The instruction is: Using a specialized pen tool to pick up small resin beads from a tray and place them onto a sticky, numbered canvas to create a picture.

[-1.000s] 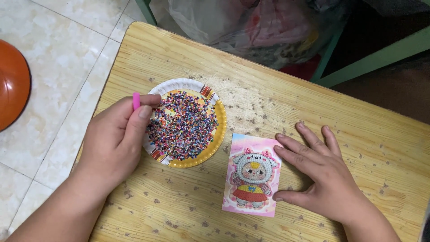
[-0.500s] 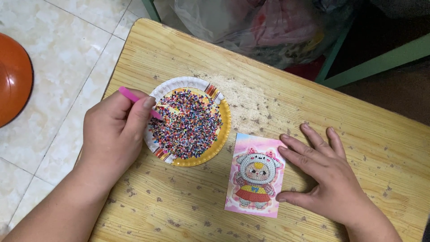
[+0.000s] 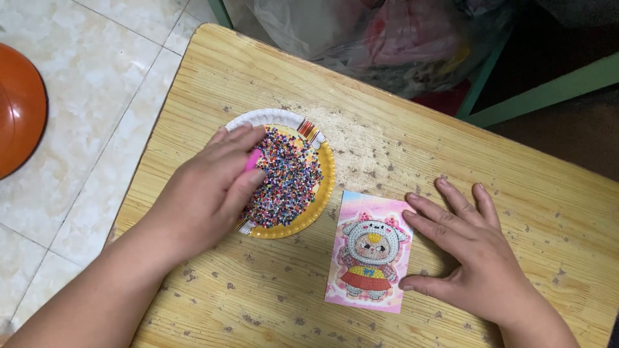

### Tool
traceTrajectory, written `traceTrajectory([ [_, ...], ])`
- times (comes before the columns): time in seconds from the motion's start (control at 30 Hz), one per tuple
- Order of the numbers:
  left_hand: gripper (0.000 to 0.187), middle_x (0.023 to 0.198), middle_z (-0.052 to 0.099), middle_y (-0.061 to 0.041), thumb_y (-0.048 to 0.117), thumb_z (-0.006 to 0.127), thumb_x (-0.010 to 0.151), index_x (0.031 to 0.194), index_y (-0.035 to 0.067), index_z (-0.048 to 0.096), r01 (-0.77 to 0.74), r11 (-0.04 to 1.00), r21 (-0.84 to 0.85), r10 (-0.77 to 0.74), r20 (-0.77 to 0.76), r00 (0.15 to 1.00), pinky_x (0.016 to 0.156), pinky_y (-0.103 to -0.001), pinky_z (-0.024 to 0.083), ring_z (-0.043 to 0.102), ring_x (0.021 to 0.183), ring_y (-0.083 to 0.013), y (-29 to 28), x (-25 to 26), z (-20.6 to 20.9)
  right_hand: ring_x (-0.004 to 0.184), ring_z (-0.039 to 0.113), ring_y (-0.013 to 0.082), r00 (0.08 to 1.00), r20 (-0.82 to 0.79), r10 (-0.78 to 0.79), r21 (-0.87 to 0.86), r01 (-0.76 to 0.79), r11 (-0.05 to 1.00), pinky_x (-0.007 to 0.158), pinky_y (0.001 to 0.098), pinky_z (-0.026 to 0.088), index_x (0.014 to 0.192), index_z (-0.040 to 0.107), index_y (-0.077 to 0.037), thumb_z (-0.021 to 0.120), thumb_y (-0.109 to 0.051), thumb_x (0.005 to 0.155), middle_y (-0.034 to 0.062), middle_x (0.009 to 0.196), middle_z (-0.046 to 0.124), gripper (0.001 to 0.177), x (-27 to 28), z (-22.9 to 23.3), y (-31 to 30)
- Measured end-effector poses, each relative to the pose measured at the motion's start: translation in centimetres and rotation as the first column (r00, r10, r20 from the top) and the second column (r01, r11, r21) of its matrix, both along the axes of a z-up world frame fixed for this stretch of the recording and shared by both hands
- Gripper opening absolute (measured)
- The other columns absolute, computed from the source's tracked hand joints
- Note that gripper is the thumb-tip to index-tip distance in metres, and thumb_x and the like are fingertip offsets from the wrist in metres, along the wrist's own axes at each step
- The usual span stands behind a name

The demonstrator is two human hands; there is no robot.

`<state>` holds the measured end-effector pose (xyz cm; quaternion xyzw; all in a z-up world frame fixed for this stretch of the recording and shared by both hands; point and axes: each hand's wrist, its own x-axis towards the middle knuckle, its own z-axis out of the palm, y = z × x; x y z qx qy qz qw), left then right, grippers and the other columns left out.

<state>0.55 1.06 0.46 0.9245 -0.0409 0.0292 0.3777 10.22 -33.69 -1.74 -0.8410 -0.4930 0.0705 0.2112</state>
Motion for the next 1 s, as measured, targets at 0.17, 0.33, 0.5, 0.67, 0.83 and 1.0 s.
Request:
traceTrajectory([
  [0.17, 0.033, 0.099, 0.058, -0.014, 0.021, 0.045, 0.094, 0.113, -0.003, 0.057, 0.087, 0.995, 0.037, -0.089, 0.064, 0.994, 0.104, -0.045, 0.038, 0.057, 0.093, -0.0293, -0.2, -0.6, 0.8, 0.142, 0.031, 0.0321, 1.0, -0.006, 0.001, 0.002, -0.001, 1.0, 0.117, 0.0569, 0.01, 0.133, 0.048, -0.023, 0.082, -0.058, 0.051, -0.0016, 0.142, 0.047, 0.095, 0.0, 0.0, 0.0],
  [0.33, 0.03, 0.097, 0.07, -0.009, 0.023, 0.042, 0.095, 0.106, 0.005, 0.064, -0.107, 0.994, 0.006, 0.107, 0.061, 0.992, 0.077, -0.035, 0.054, 0.068, 0.087, -0.0222, 0.5, -0.9, 1.8, 0.142, 0.032, 0.032, 1.0, -0.004, 0.003, 0.0, -0.003, 1.0, 0.117, 0.0568, 0.01, 0.132, 0.05, -0.022, 0.082, -0.058, 0.051, -0.0013, 0.141, 0.048, 0.095, 0.0, 0.0, 0.0],
  [0.5, 0.028, 0.083, 0.071, -0.003, 0.02, 0.042, 0.096, 0.103, 0.006, 0.065, -0.355, 0.92, -0.168, 0.356, -0.028, 0.934, 0.071, -0.025, 0.053, 0.068, 0.078, -0.0116, 0.2, -0.7, 1.8, 0.141, 0.033, 0.0338, 1.0, 0.011, 0.005, -0.017, -0.005, 1.0, 0.116, 0.0574, 0.012, 0.132, 0.05, -0.021, 0.081, -0.059, 0.051, -0.0002, 0.14, 0.049, 0.095, 0.1, -0.1, -0.1],
  [0.67, 0.015, 0.082, 0.069, -0.001, 0.01, 0.051, 0.094, 0.093, 0.007, 0.065, -0.385, 0.907, -0.169, 0.391, 0.004, 0.92, 0.073, -0.026, 0.049, 0.064, 0.079, -0.0118, 0.1, -0.5, 1.7, 0.142, 0.032, 0.0326, 1.0, 0.005, 0.004, -0.017, -0.004, 1.0, 0.116, 0.0571, 0.011, 0.133, 0.048, -0.022, 0.081, -0.058, 0.051, -0.0013, 0.141, 0.048, 0.096, 0.1, -0.2, -0.1],
  [0.83, 0.013, 0.089, 0.063, -0.007, -0.007, 0.057, 0.086, 0.089, 0.001, 0.066, -0.412, 0.886, -0.214, 0.43, 0.042, 0.902, 0.072, -0.023, 0.05, 0.06, 0.082, -0.0149, -0.1, -0.3, 2.2, 0.142, 0.032, 0.0315, 1.0, 0.003, -0.002, 0.0, 0.002, 1.0, 0.117, 0.0575, 0.011, 0.133, 0.049, -0.023, 0.082, -0.058, 0.05, -0.0024, 0.142, 0.047, 0.097, 0.0, -0.1, 0.0],
  [1.0, 0.016, 0.092, 0.058, -0.006, -0.003, 0.061, 0.084, 0.093, 0.005, 0.071, -0.46, 0.829, -0.318, 0.477, -0.027, 0.878, 0.075, -0.021, 0.046, 0.057, 0.086, -0.0124, -0.4, -0.6, 2.3, 0.142, 0.031, 0.0325, 1.0, 0.0, 0.006, -0.005, -0.006, 1.0, 0.117, 0.0593, 0.011, 0.134, 0.047, -0.023, 0.083, -0.057, 0.05, -0.0021, 0.142, 0.047, 0.098, 0.0, 0.0, 0.0],
])
